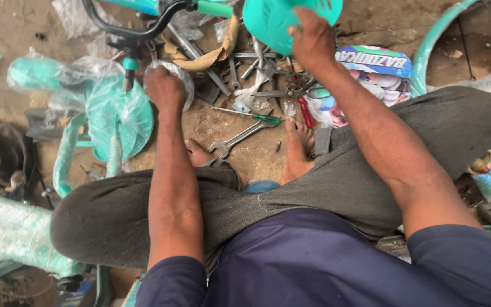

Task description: The person is assembling a green plastic basket onto a bicycle. They use a wrench to tighten bolts and secure the basket to the handlebars. The person also handles various small parts and tools scattered around them.

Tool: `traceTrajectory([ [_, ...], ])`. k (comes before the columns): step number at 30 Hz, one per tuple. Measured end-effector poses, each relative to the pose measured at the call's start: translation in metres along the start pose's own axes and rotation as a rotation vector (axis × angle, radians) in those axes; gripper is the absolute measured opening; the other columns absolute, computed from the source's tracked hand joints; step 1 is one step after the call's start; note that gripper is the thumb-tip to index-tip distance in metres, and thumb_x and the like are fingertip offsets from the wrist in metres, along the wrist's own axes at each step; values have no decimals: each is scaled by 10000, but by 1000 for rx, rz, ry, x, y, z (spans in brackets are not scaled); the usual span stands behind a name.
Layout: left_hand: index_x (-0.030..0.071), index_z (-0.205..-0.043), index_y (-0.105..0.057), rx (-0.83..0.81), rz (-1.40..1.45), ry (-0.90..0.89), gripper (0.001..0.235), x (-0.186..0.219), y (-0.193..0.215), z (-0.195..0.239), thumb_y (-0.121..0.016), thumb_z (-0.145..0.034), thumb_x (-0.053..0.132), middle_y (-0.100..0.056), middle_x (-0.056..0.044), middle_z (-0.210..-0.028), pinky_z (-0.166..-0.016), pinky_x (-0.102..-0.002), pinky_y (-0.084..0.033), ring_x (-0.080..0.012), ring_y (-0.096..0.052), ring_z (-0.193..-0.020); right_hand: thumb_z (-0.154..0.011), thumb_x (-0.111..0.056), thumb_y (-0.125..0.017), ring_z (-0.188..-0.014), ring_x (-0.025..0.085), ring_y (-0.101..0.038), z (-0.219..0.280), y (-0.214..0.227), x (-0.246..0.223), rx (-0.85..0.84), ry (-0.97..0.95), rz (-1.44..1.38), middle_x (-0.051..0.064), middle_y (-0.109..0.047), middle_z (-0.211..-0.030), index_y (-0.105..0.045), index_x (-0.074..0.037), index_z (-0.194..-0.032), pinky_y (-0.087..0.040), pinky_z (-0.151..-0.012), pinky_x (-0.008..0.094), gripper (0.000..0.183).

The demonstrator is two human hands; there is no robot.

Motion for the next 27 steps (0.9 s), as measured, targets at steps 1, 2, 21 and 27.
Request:
traceTrajectory([
  [1,7,-910,-680,-2,62,33,99,-1,0,-1,-640,-893,97,-678,-204,-980,-822,-554,-478,-410,-635,-944,-951,-112,-759,-1020,404,-663,0,6,27,59,-89,-30,217,-680,-1137,-653,20,-1227,-527,-887,493,323],
  [2,-4,-893,-657,15,173,35,120,-1,3,1,-649,-917,114,-675,-202,-920,-789,-540,-480,-401,-638,-880,-949,-126,-785,-1017,386,-670,1,9,56,113,-176,-66,213,-680,-1137,-647,25,-1241,-530,-906,481,356],
  [21,7,-1056,-719,-419,306,53,288,55,-27,44,-729,-928,265,-735,-226,-1054,-881,-462,-538,-373,-703,-984,-963,-407,-583,-1258,337,-614,100,59,285,506,-1258,-1256,141,-608,-1403,-577,-83,-1305,-481,-1057,559,472],
  [27,-9,-1233,-610,-301,128,113,679,55,9,37,-897,-751,373,-597,-269,-1258,-946,-483,-482,-422,-590,-1146,-951,-372,-634,-1181,361,-631,79,90,291,521,-1151,-1004,173,-631,-1309,-608,-55,-1251,-491,-1006,554,437],
])
Point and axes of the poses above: each hand's wrist, its own z-axis away from the middle knuckle, its own y-axis out of the back of the hand, x = y × z, the point moved 9 cm from there along -z, towards the middle knuckle
